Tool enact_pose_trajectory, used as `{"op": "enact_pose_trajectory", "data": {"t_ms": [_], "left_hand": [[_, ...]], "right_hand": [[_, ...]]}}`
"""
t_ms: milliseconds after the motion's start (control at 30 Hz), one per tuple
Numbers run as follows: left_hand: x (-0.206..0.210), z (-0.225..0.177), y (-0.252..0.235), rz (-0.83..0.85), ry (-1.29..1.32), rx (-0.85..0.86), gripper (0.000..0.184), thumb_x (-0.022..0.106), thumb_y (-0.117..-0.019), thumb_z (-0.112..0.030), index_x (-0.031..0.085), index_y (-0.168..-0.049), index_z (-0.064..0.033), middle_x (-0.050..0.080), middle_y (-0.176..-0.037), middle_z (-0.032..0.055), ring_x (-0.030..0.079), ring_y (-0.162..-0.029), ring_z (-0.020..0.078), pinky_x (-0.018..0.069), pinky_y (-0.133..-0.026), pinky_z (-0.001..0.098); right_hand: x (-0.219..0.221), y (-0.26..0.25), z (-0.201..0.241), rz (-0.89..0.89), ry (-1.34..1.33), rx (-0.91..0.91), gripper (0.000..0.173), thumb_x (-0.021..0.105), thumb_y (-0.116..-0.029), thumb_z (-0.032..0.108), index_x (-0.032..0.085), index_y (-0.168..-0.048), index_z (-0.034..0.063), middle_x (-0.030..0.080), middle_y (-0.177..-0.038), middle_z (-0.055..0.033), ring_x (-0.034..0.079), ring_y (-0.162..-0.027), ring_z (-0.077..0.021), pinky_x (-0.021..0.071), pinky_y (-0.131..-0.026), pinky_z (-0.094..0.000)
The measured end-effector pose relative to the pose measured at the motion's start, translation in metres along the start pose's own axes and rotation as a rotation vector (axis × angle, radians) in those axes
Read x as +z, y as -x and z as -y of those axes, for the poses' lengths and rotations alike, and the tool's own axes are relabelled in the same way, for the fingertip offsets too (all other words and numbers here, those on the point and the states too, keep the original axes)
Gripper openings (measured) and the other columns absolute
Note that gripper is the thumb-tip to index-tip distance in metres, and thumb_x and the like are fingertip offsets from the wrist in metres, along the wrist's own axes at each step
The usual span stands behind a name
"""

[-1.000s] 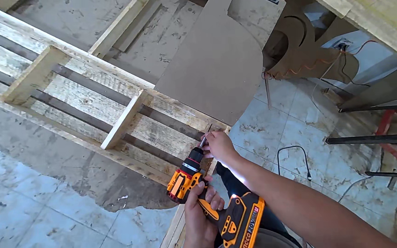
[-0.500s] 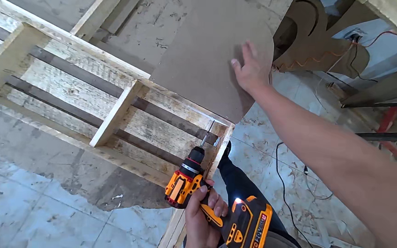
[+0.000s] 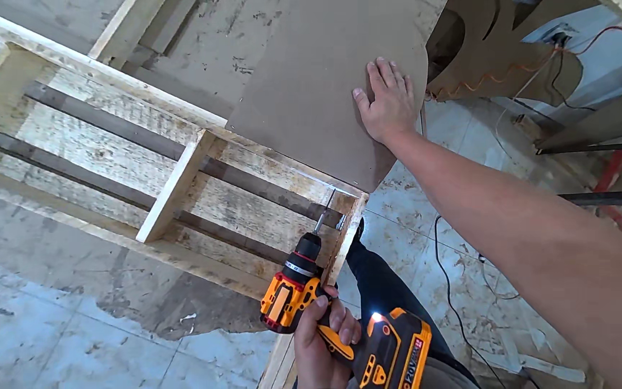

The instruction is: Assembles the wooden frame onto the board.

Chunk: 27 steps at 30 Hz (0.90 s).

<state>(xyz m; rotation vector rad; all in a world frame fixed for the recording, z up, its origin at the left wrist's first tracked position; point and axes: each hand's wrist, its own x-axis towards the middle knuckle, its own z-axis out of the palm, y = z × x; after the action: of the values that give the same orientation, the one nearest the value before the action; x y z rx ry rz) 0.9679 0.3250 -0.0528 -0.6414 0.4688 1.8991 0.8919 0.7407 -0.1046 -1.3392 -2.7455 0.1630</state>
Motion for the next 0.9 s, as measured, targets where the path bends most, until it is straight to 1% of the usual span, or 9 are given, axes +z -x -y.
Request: {"op": "enact_pose_trajectory", "data": {"t_ms": [133,333,467,900], "left_hand": [[-0.0004,0.0001,-0.0005,0.005,-0.011,0.005,0.027,0.063,-0.0973,-0.022,0.067,-0.108,0.0022,0.061,-0.062,0.008,0.065,-0.051,0.0179,0.0579,-0.052,0.0347],[0.0001,0.0004,-0.0007,-0.01,-0.023,0.005,0.027,0.063,-0.097,-0.022,0.067,-0.108,0.0023,0.06,-0.061,0.0081,0.064,-0.05,0.0181,0.0576,-0.051,0.0348],[0.0002,0.0005,-0.0006,-0.016,-0.033,0.005,0.027,0.062,-0.0973,-0.023,0.068,-0.107,0.001,0.06,-0.06,0.0068,0.063,-0.05,0.0176,0.0572,-0.051,0.0344],[-0.0012,0.0006,-0.0012,-0.018,-0.03,0.006,0.027,0.063,-0.0973,-0.023,0.067,-0.106,0.0018,0.061,-0.061,0.008,0.064,-0.051,0.0186,0.0578,-0.052,0.0351]], "right_hand": [[-0.0017,0.001,0.0008,0.009,0.0,0.003,0.072,0.025,-0.1038,0.065,0.031,-0.164,0.0261,0.025,-0.171,0.0038,0.019,-0.159,-0.0215,0.0117,-0.128,-0.0558],[-0.0023,0.0006,0.0014,0.008,-0.005,0.008,0.071,0.025,-0.1038,0.065,0.033,-0.163,0.026,0.025,-0.171,0.0041,0.019,-0.159,-0.0208,0.0119,-0.128,-0.0554],[-0.0027,0.0002,0.0009,0.016,-0.008,0.008,0.071,0.025,-0.1036,0.065,0.033,-0.163,0.0264,0.025,-0.171,0.0039,0.018,-0.159,-0.0214,0.0116,-0.128,-0.0558],[-0.0018,-0.0005,0.0006,0.014,-0.008,0.007,0.071,0.025,-0.1037,0.065,0.032,-0.163,0.0268,0.025,-0.171,0.0045,0.018,-0.159,-0.0203,0.0112,-0.128,-0.0553]]}}
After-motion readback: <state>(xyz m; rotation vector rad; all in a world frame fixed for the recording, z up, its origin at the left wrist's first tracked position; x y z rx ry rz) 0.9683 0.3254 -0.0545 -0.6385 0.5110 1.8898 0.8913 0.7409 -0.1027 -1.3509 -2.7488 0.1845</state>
